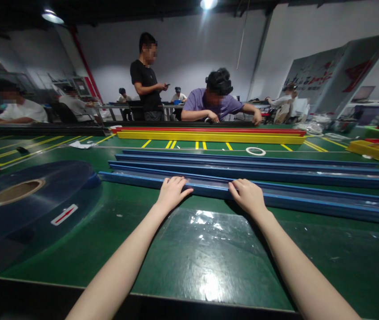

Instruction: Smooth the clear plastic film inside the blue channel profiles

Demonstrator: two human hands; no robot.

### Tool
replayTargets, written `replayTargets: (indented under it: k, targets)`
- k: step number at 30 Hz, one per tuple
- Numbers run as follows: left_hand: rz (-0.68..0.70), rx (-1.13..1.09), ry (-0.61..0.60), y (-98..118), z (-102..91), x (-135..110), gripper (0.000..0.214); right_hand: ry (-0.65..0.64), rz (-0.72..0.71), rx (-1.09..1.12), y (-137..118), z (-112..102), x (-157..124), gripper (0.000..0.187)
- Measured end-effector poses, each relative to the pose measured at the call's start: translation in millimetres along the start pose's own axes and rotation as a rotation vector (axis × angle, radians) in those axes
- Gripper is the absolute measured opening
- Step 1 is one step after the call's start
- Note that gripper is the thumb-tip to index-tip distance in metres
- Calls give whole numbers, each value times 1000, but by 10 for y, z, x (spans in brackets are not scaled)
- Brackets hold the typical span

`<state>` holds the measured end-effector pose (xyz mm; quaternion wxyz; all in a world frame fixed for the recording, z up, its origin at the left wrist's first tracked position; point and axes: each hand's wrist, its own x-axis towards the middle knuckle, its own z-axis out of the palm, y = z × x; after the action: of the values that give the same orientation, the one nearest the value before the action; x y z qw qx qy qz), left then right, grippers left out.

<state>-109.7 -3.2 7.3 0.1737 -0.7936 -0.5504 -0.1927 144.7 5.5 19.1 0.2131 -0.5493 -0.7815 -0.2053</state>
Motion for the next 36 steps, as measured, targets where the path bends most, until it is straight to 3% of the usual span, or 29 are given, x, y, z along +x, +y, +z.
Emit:
replayTargets:
  k: [7, 11, 20, 36]
  targets:
    - [-7, 27, -2, 18, 3, -2, 36, 172, -85, 14, -111, 41, 20, 36]
    - [-13, 32, -1, 35, -5, -6, 35, 222, -37, 1, -143, 76, 30, 38]
    - [-22, 43, -11, 50, -23, -11, 35, 100, 240, 12, 49, 57, 10, 46]
    - [-24, 55, -14, 51, -14, -10, 36, -113, 258, 61, 54, 21, 41, 44]
